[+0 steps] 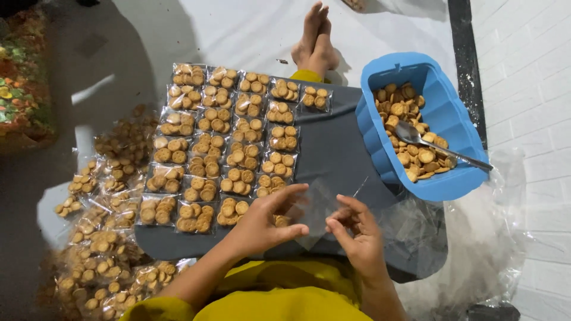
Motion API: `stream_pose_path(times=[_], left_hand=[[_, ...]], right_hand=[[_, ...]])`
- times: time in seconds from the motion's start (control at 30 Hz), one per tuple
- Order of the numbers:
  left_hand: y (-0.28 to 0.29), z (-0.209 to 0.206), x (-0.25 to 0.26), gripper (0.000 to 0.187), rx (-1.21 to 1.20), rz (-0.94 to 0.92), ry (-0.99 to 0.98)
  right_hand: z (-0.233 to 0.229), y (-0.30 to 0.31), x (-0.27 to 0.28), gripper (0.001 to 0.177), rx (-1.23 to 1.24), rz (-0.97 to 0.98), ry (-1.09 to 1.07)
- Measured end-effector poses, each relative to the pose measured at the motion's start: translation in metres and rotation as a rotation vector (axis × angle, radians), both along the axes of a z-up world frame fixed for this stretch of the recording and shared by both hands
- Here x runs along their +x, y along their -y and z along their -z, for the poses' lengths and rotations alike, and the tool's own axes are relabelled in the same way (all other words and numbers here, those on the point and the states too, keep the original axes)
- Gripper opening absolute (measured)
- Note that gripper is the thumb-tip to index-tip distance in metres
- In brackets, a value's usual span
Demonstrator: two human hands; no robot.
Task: The person is manually packaging small cookies into individual clear plastic bags from a larger blue container.
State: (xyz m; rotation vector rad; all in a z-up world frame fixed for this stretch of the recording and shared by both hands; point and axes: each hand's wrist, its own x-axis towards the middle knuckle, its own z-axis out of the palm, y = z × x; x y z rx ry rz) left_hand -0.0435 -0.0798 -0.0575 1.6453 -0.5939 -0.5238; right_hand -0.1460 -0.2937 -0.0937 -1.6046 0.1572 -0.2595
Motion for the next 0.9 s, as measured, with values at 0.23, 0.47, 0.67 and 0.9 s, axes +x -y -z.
stream_pose_path(times=[0.23, 0.47, 0.67, 0.9], left_hand=[[0.004, 0.021, 0.011, 0.054, -0.204, -0.236, -0.024], [0.003, 0.019, 0.012, 0.057, -0.265, -0.279, -0.031], [0.002, 0.015, 0.002, 0.069, -0.067, -0.209, 0.332], [0.002, 0.022, -0.01, 0.063, 0.126, -0.191, 0.785]], right_hand=[[0.01, 0.006, 0.019, 0.058, 0.003, -0.002, 0.2], [-0.003, -0.005, 0.018, 0.06, -0.041, -0.018, 0.25], [-0.031, -0.015, 0.016, 0.05, -0.529, 0.121, 0.33], [-0.06, -0.031, 0.026, 0.042, -0.71, -0.051, 0.086]])
